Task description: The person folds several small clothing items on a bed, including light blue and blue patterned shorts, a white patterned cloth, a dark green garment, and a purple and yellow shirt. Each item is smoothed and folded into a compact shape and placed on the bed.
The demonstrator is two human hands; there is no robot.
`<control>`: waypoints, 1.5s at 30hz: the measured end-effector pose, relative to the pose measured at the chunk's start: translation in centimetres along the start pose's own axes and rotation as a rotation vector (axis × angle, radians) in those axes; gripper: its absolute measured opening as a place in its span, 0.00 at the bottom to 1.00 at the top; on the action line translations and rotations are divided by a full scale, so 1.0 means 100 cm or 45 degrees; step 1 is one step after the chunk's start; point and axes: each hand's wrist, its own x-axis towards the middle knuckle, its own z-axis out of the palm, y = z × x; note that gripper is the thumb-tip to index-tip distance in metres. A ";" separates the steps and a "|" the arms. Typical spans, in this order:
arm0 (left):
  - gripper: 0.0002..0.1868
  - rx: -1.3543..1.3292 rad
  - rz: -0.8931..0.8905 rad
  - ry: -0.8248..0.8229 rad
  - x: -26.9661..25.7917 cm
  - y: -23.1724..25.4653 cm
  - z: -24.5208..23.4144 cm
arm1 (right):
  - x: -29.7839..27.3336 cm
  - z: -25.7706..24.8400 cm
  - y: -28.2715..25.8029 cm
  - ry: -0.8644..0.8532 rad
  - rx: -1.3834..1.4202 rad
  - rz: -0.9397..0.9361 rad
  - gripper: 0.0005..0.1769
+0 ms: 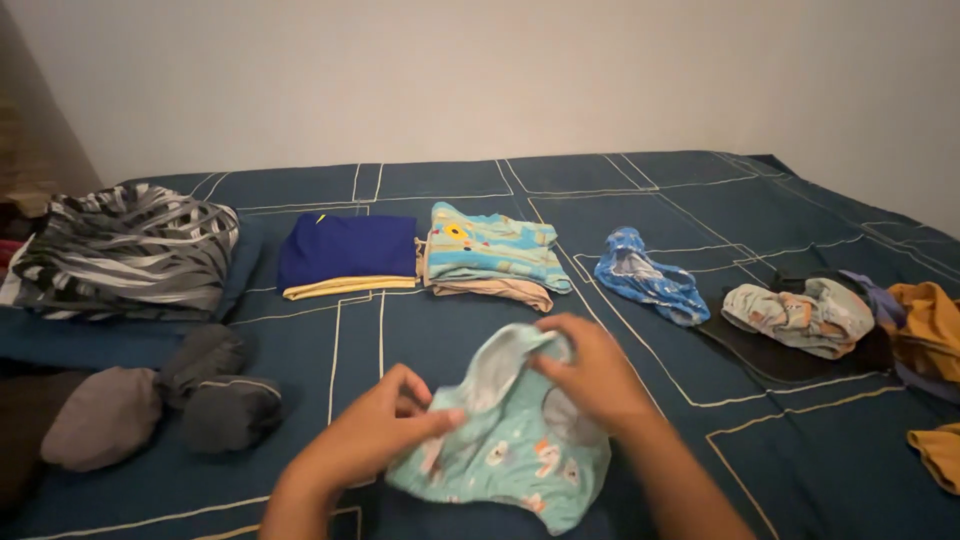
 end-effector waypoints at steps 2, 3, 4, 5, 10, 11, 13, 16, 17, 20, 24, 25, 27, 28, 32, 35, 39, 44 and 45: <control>0.19 -0.103 -0.002 -0.005 0.018 -0.022 -0.001 | 0.002 0.019 0.010 0.027 -0.102 -0.116 0.15; 0.19 -0.205 0.000 -0.011 0.028 -0.032 -0.001 | 0.004 0.029 0.014 0.058 -0.204 -0.234 0.07; 0.19 -0.207 0.000 -0.009 0.033 -0.036 -0.002 | -0.003 0.020 0.000 0.057 -0.204 -0.236 0.07; 0.21 0.074 -0.004 0.188 0.039 -0.040 -0.003 | -0.010 0.012 -0.014 0.055 -0.118 -0.364 0.06; 0.23 0.232 -0.126 0.470 0.039 -0.036 -0.003 | -0.042 -0.019 -0.054 -0.529 0.282 -0.714 0.09; 0.22 0.214 -0.122 0.489 0.040 -0.037 -0.004 | -0.048 -0.024 -0.061 -0.908 0.185 -0.715 0.14; 0.20 0.196 -0.119 0.504 0.038 -0.037 -0.007 | -0.054 -0.030 -0.069 -1.288 0.083 -0.705 0.19; 0.16 0.184 -0.118 0.468 0.035 -0.036 -0.010 | -0.053 -0.026 -0.073 -1.410 0.398 -0.625 0.10; 0.16 0.161 -0.068 0.480 0.038 -0.040 -0.010 | -0.053 -0.024 -0.076 -1.131 0.394 -0.477 0.07; 0.15 0.142 -0.004 0.470 0.038 -0.042 -0.010 | -0.061 -0.008 -0.077 -0.874 0.214 -0.366 0.19; 0.21 0.240 -0.007 0.354 0.045 -0.053 -0.016 | -0.066 0.026 -0.069 -0.806 -0.136 -0.767 0.07; 0.21 0.241 -0.008 0.350 0.040 -0.051 -0.018 | -0.070 0.015 -0.077 -0.807 -0.135 -0.763 0.07; 0.27 0.178 0.046 0.183 0.029 -0.048 -0.022 | -0.075 -0.007 -0.095 -0.863 0.292 -0.722 0.05; 0.27 0.174 0.045 0.186 0.031 -0.050 -0.022 | -0.072 -0.007 -0.091 -0.867 0.290 -0.724 0.05; 0.22 0.125 -0.126 0.274 0.026 -0.042 -0.023 | -0.070 0.000 -0.087 -1.365 0.259 -0.616 0.08; 0.22 0.237 -0.143 0.298 0.020 -0.033 -0.027 | -0.070 0.000 -0.095 -1.193 0.570 -0.256 0.15; 0.22 0.253 0.202 0.078 -0.013 -0.003 -0.025 | -0.061 0.026 -0.078 -0.998 0.832 0.367 0.25; 0.15 -0.188 0.144 -0.364 -0.039 0.030 -0.001 | -0.054 -0.001 -0.085 -0.956 0.522 0.332 0.23; 0.09 -0.266 0.116 -0.387 -0.039 0.034 0.001 | -0.053 -0.010 -0.085 -0.966 0.367 0.227 0.12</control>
